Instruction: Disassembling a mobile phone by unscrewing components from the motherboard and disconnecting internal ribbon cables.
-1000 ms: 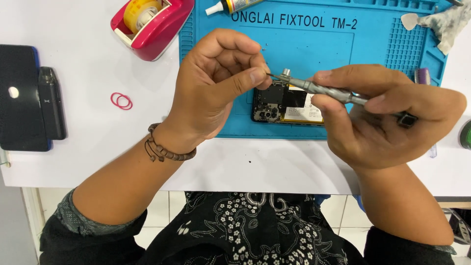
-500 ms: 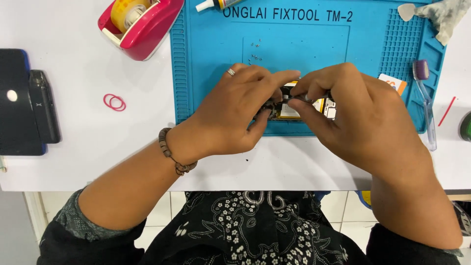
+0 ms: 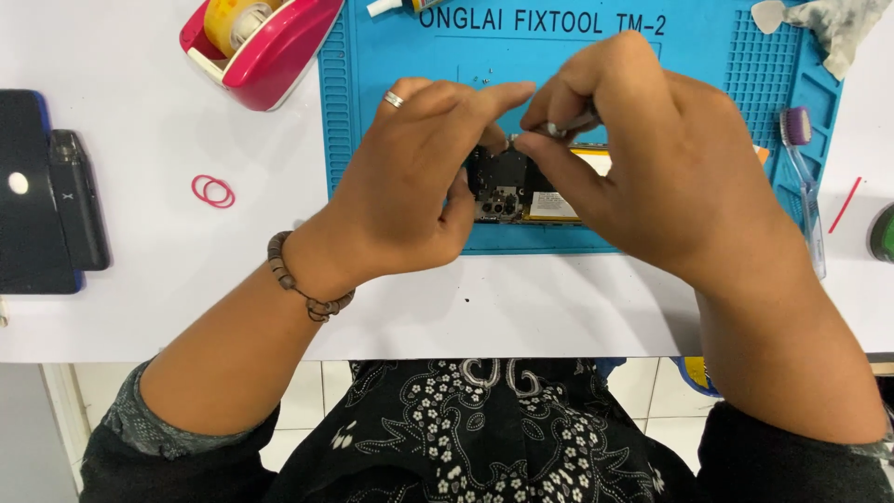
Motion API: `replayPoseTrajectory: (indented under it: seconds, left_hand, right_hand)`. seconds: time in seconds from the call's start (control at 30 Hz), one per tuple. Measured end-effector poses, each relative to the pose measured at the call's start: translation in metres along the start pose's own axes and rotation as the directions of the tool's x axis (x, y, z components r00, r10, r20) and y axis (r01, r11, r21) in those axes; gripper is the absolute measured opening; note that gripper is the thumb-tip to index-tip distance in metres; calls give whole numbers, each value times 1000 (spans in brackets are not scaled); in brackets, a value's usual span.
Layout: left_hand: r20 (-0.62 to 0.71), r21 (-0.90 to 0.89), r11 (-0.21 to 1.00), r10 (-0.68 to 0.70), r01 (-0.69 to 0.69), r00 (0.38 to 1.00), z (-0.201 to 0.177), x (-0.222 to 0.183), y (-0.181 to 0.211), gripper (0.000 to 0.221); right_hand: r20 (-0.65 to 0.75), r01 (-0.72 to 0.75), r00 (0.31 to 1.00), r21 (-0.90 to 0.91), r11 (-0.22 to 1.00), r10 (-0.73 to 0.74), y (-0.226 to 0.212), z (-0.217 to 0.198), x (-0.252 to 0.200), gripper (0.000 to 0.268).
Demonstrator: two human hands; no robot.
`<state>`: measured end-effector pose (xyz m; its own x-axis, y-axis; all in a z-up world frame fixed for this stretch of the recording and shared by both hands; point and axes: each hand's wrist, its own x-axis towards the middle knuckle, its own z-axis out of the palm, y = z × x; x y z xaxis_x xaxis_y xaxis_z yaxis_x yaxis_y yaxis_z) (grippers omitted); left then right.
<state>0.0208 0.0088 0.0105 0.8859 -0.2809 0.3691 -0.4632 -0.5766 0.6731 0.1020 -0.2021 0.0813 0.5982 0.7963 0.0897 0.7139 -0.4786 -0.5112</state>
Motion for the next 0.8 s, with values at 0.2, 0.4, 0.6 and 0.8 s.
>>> replayPoseTrajectory:
  seconds: [0.2,0.4,0.6,0.8]
  left_hand:
    - [58,72,994,-92,88,994,-5,2,-1,61]
    - [77,183,980,-99,84,992,-2,0,-4,71]
    - [72,171,978,-130,116,989,3,-1,-7,74]
    - [51,143,979,-156,147,987,8,-2,-9,75]
  right_hand:
    - [59,48,997,40,998,-51,-1,6,19,34]
    - [28,72,997,57,996,-74,1,11,17,37]
    - [12,105,994,44,994,-105,1,14,16,36]
    - [-47,167,982,-233,958,-182,13,28,8,48]
